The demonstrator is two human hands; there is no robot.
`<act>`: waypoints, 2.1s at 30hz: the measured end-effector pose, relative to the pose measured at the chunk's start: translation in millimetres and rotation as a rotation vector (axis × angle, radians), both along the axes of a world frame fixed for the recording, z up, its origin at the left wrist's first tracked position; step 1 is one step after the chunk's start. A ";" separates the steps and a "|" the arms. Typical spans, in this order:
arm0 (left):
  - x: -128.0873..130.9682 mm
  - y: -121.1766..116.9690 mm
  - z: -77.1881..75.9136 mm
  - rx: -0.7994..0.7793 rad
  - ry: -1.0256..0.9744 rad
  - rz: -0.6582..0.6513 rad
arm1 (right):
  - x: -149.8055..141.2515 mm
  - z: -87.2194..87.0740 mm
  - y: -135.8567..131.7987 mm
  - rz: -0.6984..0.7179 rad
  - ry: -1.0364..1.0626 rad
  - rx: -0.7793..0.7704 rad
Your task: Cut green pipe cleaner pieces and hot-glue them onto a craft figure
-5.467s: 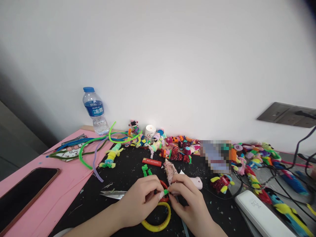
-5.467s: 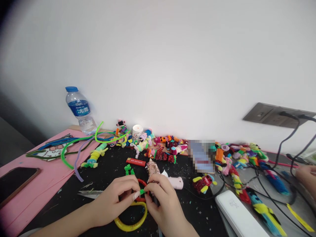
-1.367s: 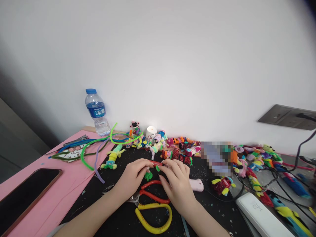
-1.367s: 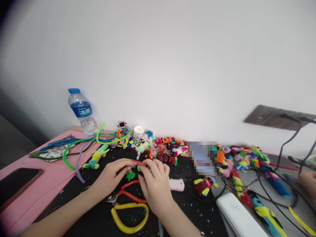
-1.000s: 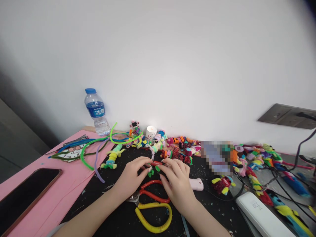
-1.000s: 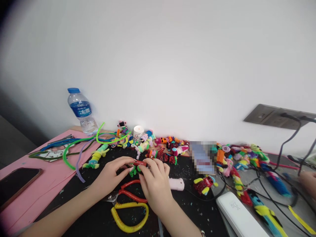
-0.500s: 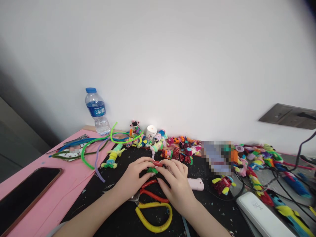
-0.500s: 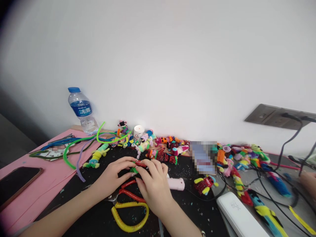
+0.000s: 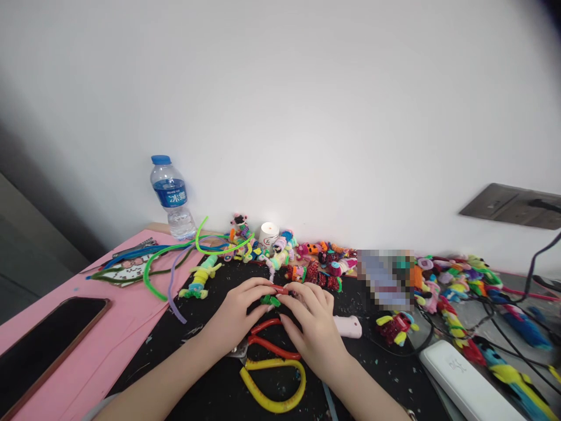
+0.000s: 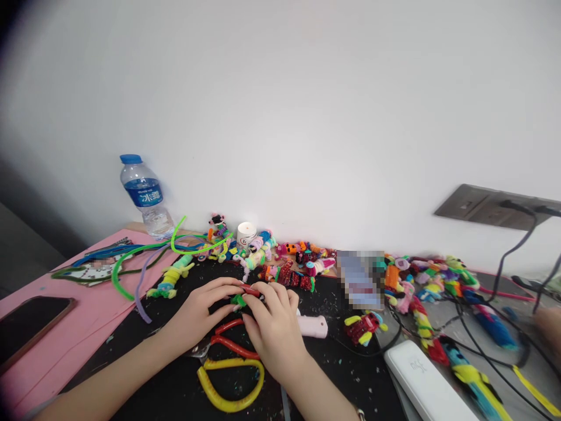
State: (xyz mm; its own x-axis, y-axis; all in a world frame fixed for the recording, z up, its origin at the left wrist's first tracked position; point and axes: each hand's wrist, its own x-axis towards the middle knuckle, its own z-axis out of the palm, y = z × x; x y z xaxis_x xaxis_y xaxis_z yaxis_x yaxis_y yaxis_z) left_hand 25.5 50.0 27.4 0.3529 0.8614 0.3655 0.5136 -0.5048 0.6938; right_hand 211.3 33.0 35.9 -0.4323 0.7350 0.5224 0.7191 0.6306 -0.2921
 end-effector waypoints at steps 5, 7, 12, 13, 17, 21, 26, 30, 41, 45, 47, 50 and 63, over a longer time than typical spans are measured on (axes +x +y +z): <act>-0.4 0.6 -1.8 0.022 0.013 -0.019 | -0.4 -0.5 0.1 0.004 -0.001 -0.008; -0.2 0.8 -2.2 0.025 0.013 -0.026 | -0.4 -0.7 0.0 0.004 0.001 -0.006; 0.2 1.0 -1.3 0.014 0.016 -0.023 | -0.1 -0.6 0.2 0.003 0.002 0.002; 0.3 1.0 -0.9 0.013 0.015 -0.025 | -0.1 -0.5 0.4 0.002 0.000 0.002; 0.5 1.0 0.2 0.007 0.012 -0.023 | 0.2 0.0 1.2 -0.008 -0.007 0.005; 0.1 1.9 -0.5 0.003 0.013 0.001 | 1.5 0.6 0.7 -0.044 0.016 0.039; -0.9 1.9 -3.0 0.018 0.009 0.024 | 1.1 1.0 -0.4 -0.072 0.032 0.058; -0.7 0.8 -3.0 0.028 0.009 0.040 | 0.4 1.2 -0.6 -0.079 0.032 0.057; 3.0 -1.1 2.2 -0.127 -0.260 0.150 | 2.4 -2.6 -0.9 -0.107 0.038 0.062; 3.2 0.7 3.8 -0.253 -0.458 0.173 | 2.4 -2.1 0.4 -0.113 0.031 0.077; 2.3 1.5 5.2 -0.284 -0.520 0.188 | 2.4 -1.3 0.8 -0.113 0.032 0.074; 0.6 2.7 6.2 -0.302 -0.568 0.202 | 2.1 0.0 0.6 -0.102 0.035 0.073; 9.5 -6.1 7.2 -0.713 -0.790 -0.038 | 1.9 2.4 -5.9 0.031 0.096 0.126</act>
